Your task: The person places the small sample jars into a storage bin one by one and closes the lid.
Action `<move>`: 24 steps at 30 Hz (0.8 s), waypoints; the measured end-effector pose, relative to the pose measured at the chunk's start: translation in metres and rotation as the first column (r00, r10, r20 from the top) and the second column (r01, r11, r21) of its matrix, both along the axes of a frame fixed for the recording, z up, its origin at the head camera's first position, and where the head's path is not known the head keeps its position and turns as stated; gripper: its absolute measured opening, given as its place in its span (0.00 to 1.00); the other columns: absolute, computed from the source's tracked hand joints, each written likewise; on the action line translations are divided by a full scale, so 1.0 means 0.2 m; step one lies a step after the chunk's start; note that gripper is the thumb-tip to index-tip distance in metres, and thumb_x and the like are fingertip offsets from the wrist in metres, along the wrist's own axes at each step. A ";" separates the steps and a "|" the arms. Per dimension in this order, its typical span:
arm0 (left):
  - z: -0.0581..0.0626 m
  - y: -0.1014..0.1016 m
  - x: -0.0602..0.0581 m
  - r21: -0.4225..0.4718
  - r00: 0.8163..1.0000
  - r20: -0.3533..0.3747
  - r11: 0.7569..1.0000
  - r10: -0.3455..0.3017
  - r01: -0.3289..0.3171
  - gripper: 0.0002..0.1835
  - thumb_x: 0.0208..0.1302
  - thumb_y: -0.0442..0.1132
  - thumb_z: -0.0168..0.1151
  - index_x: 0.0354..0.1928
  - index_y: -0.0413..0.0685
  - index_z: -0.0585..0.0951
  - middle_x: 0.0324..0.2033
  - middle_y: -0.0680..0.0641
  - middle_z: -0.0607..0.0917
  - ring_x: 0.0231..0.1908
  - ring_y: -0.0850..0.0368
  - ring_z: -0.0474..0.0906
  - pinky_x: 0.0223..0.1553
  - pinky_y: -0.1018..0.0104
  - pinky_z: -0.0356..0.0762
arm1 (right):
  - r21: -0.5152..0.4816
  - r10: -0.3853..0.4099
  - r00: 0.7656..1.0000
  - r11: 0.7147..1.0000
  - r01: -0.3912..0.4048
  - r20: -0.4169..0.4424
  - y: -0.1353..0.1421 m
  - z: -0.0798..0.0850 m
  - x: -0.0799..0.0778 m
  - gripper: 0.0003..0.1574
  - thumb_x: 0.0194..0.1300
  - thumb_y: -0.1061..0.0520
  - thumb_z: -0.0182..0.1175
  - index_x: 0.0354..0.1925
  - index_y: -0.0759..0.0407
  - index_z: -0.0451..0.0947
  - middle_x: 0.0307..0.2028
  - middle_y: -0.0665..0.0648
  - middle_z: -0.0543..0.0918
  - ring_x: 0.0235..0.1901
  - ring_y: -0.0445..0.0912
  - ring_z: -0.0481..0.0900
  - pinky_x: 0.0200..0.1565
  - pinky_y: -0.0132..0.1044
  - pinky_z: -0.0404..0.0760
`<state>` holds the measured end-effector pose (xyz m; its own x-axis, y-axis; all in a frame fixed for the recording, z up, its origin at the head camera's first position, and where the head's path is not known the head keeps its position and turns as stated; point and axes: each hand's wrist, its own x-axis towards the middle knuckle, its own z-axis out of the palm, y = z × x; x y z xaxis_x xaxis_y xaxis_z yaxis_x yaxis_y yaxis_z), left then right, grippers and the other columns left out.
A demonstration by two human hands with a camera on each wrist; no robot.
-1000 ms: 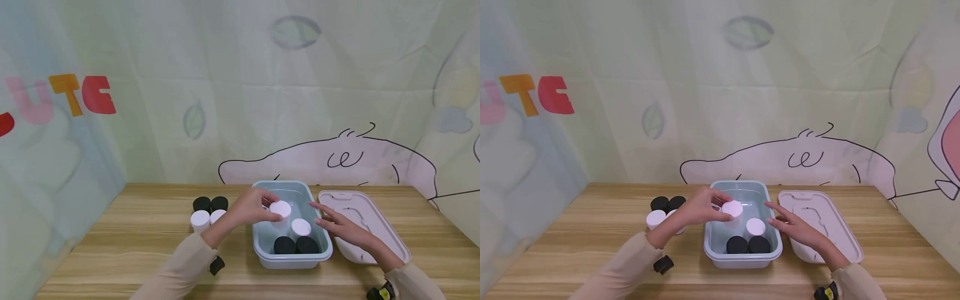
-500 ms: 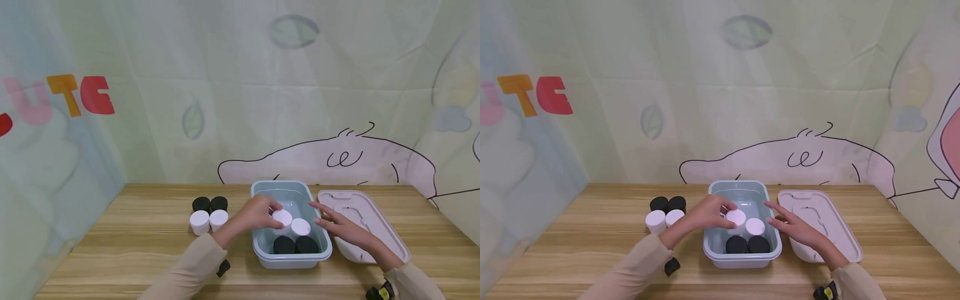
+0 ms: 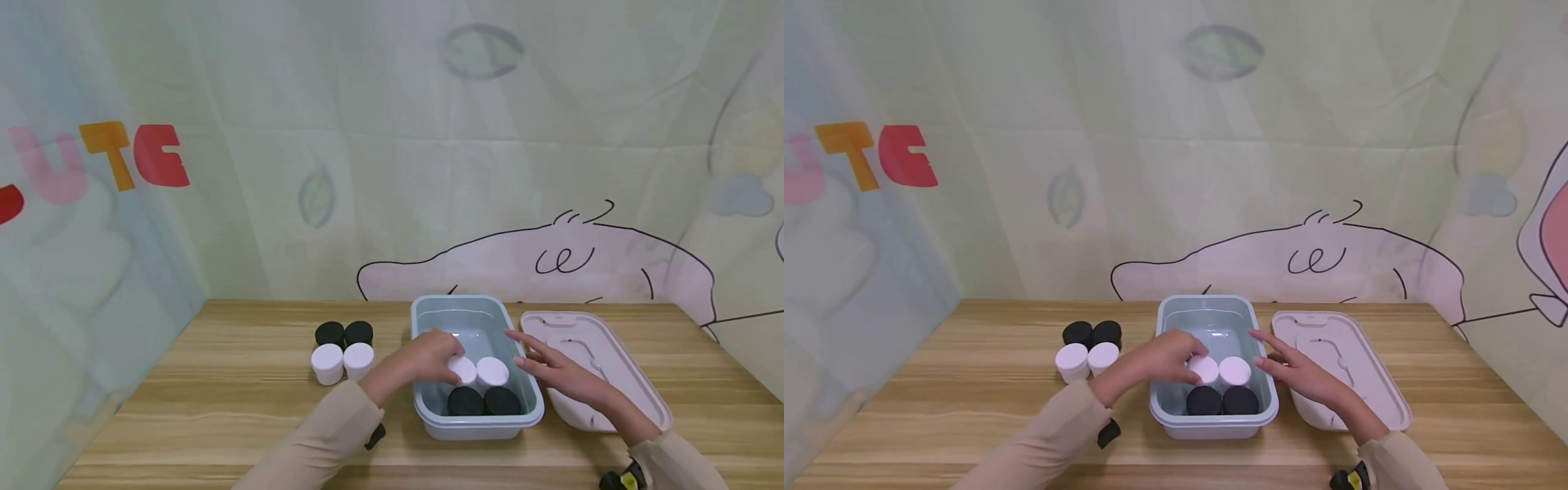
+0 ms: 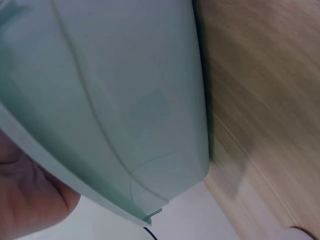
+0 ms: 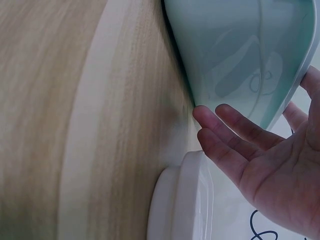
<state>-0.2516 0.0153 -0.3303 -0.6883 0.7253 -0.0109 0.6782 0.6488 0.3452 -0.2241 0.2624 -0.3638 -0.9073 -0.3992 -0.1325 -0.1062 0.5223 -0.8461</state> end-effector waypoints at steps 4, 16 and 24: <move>0.01 0.01 0.01 -0.014 0.998 0.048 0.999 0.035 -0.034 0.11 0.48 0.38 0.70 0.34 0.41 0.83 0.18 0.56 0.76 0.21 0.65 0.65 0.24 0.77 0.63 | -0.001 0.005 1.000 1.000 -0.005 -0.001 0.00 0.00 0.00 0.35 0.70 0.47 0.43 0.70 0.51 0.46 0.68 0.71 0.42 0.63 0.72 0.47 0.51 0.59 0.70; 0.03 0.02 0.01 -0.069 0.996 0.078 0.997 0.032 -0.027 0.06 0.47 0.32 0.70 0.27 0.41 0.81 0.15 0.55 0.70 0.19 0.64 0.63 0.21 0.76 0.60 | 0.000 -0.001 1.000 1.000 0.001 -0.003 0.00 0.00 0.00 0.35 0.70 0.47 0.43 0.70 0.51 0.46 0.68 0.71 0.42 0.62 0.72 0.48 0.51 0.59 0.70; 0.04 0.01 0.02 -0.087 0.999 0.052 0.996 -0.005 0.009 0.08 0.47 0.33 0.69 0.31 0.39 0.81 0.16 0.54 0.72 0.20 0.63 0.63 0.22 0.76 0.60 | -0.001 0.007 1.000 1.000 -0.007 -0.008 0.00 -0.01 0.00 0.35 0.70 0.47 0.43 0.70 0.51 0.46 0.68 0.70 0.41 0.63 0.72 0.47 0.51 0.59 0.69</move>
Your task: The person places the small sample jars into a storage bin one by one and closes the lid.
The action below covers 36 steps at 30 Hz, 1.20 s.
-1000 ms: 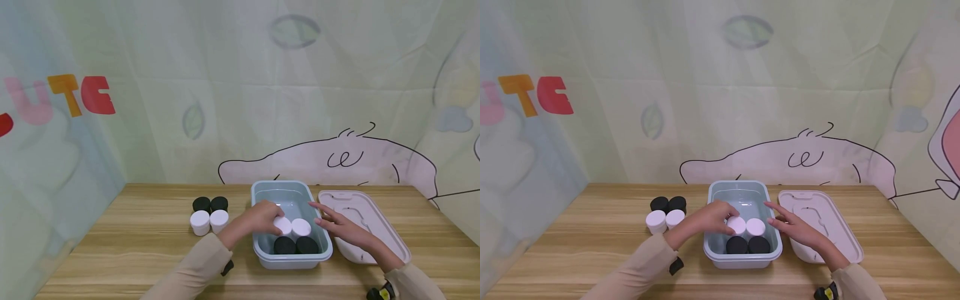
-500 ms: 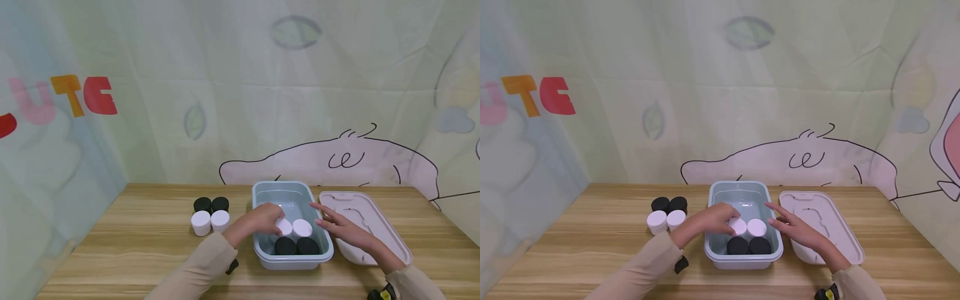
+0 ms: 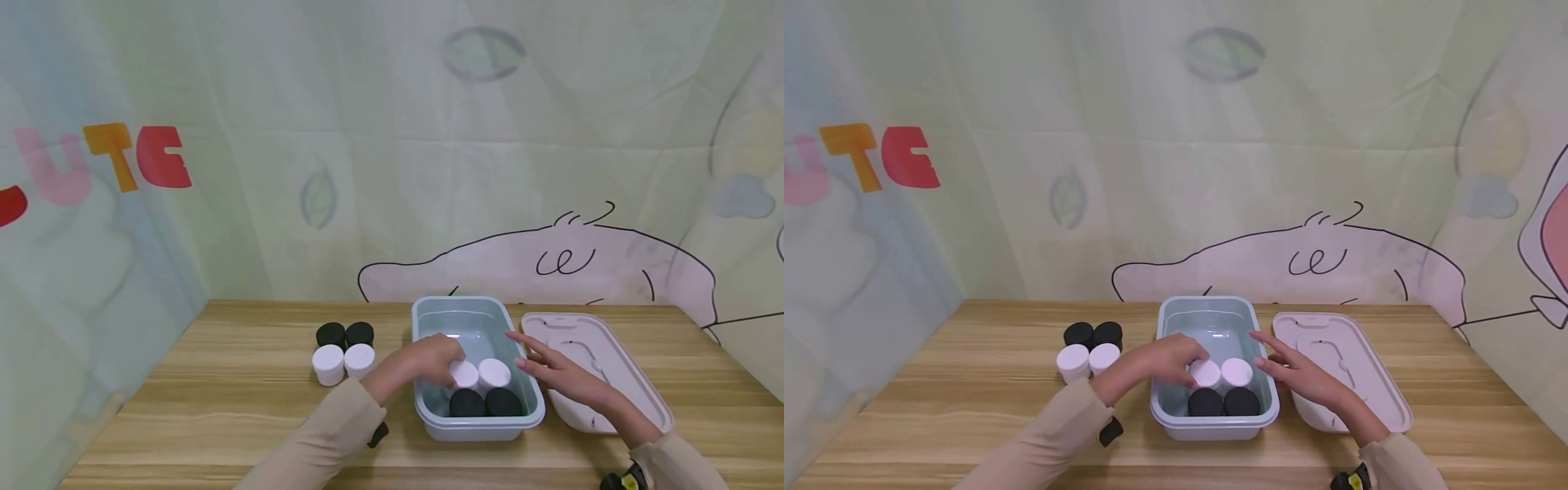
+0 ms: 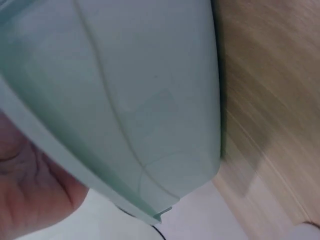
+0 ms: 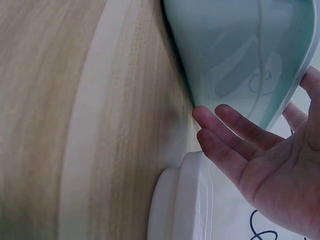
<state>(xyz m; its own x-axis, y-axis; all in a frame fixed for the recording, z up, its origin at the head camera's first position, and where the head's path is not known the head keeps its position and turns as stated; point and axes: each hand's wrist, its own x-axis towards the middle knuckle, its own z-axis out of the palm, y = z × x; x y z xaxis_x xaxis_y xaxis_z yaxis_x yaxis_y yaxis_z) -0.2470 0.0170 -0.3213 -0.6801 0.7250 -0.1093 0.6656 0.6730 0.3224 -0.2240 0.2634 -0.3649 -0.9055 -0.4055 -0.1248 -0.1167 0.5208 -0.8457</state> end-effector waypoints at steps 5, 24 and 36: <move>0.03 -0.05 0.03 0.029 0.999 -0.012 0.999 0.034 -0.033 0.21 0.52 0.36 0.67 0.50 0.39 0.78 0.39 0.48 0.83 0.32 0.62 0.73 0.35 0.75 0.70 | 0.000 -0.006 1.000 1.000 0.006 0.002 0.00 0.00 0.00 0.35 0.70 0.47 0.43 0.70 0.50 0.46 0.68 0.71 0.42 0.63 0.72 0.48 0.50 0.59 0.70; 0.00 -0.62 0.05 0.502 0.974 0.063 0.836 0.217 -0.219 0.22 0.54 0.38 0.65 0.50 0.35 0.77 0.44 0.39 0.81 0.46 0.47 0.77 0.45 0.61 0.76 | 0.014 -0.011 1.000 1.000 0.011 -0.009 0.00 0.01 0.00 0.35 0.70 0.47 0.44 0.70 0.50 0.46 0.68 0.71 0.41 0.62 0.72 0.48 0.50 0.59 0.70; -0.13 -0.83 0.04 0.538 0.875 0.091 0.716 0.475 -0.445 0.22 0.50 0.34 0.68 0.49 0.35 0.77 0.45 0.39 0.81 0.47 0.45 0.76 0.45 0.56 0.76 | 0.005 -0.002 1.000 1.000 0.002 -0.013 0.00 0.00 0.00 0.35 0.70 0.47 0.43 0.70 0.52 0.46 0.68 0.70 0.41 0.63 0.72 0.47 0.51 0.60 0.69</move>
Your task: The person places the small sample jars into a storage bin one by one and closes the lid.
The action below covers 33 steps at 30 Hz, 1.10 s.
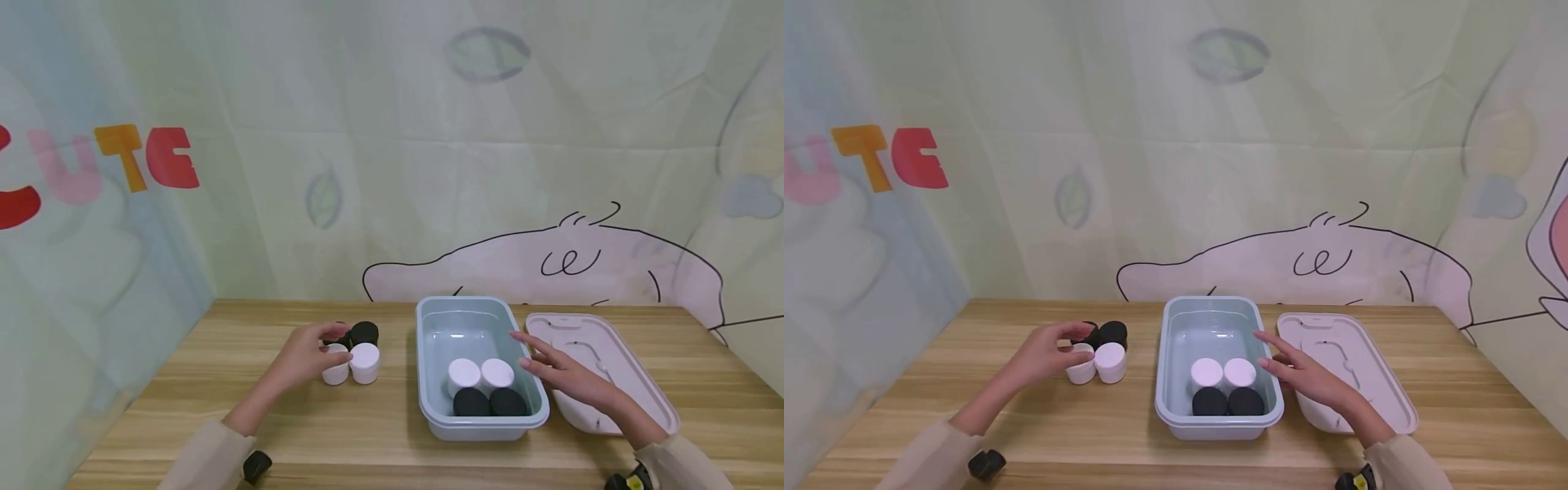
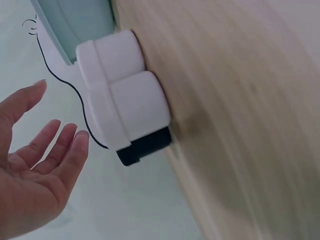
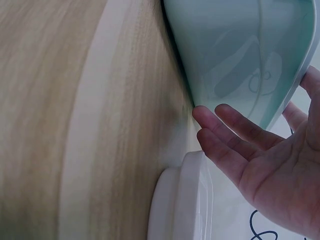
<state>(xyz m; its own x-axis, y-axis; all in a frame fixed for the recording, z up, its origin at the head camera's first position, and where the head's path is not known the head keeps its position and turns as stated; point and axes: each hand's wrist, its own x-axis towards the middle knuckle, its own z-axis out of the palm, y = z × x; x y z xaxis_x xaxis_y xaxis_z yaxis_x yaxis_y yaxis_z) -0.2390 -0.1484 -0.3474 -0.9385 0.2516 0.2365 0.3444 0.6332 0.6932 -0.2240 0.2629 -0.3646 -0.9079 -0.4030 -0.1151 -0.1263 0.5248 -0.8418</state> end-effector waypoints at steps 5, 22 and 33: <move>-0.02 -0.04 0.00 -0.028 0.998 0.017 0.998 0.054 -0.054 0.23 0.48 0.34 0.69 0.48 0.34 0.77 0.46 0.37 0.80 0.48 0.42 0.75 0.46 0.55 0.76 | 0.003 0.004 1.000 1.000 -0.004 -0.007 0.00 0.00 0.00 0.35 0.70 0.47 0.43 0.70 0.51 0.46 0.68 0.70 0.41 0.62 0.72 0.47 0.51 0.60 0.69; -0.07 -0.10 -0.01 -0.077 0.990 0.105 0.994 0.090 -0.082 0.25 0.40 0.35 0.74 0.43 0.33 0.79 0.36 0.43 0.82 0.38 0.48 0.78 0.38 0.59 0.77 | 0.001 0.003 1.000 1.000 -0.003 0.001 0.00 -0.01 -0.01 0.35 0.70 0.47 0.43 0.70 0.50 0.46 0.69 0.69 0.41 0.62 0.72 0.47 0.50 0.60 0.69; -0.07 -0.10 -0.01 -0.078 0.990 0.111 0.993 0.093 -0.084 0.24 0.40 0.36 0.74 0.42 0.35 0.79 0.35 0.44 0.82 0.38 0.49 0.78 0.38 0.60 0.77 | 0.007 -0.005 1.000 1.000 0.005 0.005 0.00 -0.01 -0.01 0.35 0.70 0.47 0.44 0.70 0.50 0.46 0.68 0.70 0.42 0.62 0.72 0.48 0.50 0.59 0.70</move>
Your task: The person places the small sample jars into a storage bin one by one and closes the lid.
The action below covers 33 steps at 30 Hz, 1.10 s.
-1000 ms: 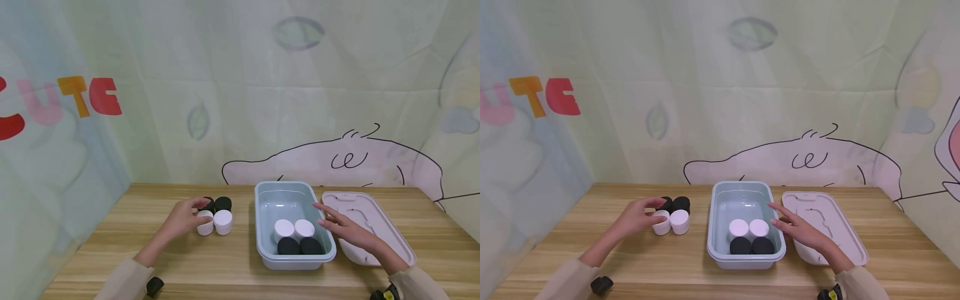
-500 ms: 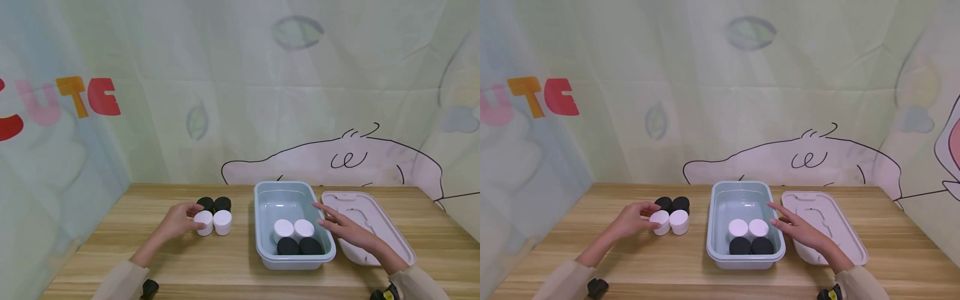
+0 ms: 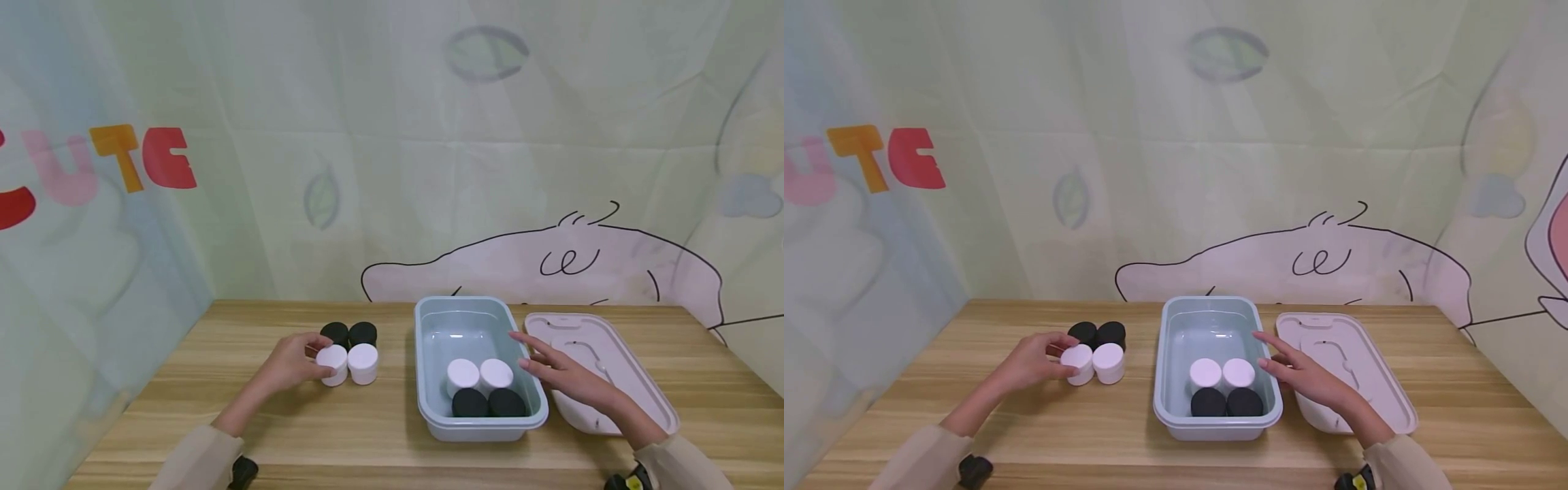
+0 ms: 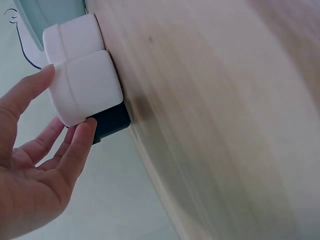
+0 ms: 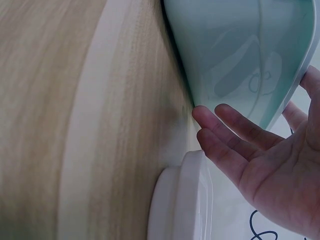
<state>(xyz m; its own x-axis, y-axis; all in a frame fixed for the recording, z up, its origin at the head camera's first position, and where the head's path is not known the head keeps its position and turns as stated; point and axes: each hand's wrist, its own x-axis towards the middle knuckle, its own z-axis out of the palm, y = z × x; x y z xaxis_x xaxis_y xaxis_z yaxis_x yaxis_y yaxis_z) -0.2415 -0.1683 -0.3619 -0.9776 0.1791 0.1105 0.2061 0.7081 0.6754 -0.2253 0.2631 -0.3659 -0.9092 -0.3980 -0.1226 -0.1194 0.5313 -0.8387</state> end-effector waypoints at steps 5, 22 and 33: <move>0.02 -0.01 0.00 0.002 1.000 -0.015 1.000 0.000 0.000 0.24 0.40 0.37 0.74 0.42 0.36 0.79 0.35 0.44 0.82 0.37 0.50 0.78 0.37 0.62 0.77 | 0.002 -0.001 1.000 1.000 0.001 0.006 0.00 0.00 0.00 0.36 0.70 0.46 0.44 0.70 0.50 0.46 0.68 0.70 0.42 0.63 0.72 0.48 0.50 0.59 0.70; 0.26 0.08 0.01 0.065 0.990 -0.113 0.994 -0.084 0.092 0.24 0.44 0.41 0.72 0.44 0.38 0.78 0.37 0.45 0.82 0.40 0.50 0.78 0.36 0.63 0.76 | 0.004 -0.001 1.000 1.000 0.001 0.008 0.00 0.00 0.00 0.35 0.70 0.47 0.44 0.70 0.50 0.46 0.68 0.72 0.43 0.62 0.72 0.49 0.49 0.59 0.71; 0.35 0.28 -0.02 0.119 0.973 -0.147 0.973 -0.179 0.197 0.23 0.44 0.39 0.72 0.44 0.37 0.78 0.36 0.45 0.82 0.39 0.52 0.78 0.37 0.64 0.77 | -0.005 0.001 1.000 1.000 -0.001 0.011 0.00 0.00 0.00 0.35 0.70 0.47 0.44 0.70 0.50 0.46 0.68 0.71 0.42 0.62 0.72 0.48 0.50 0.59 0.70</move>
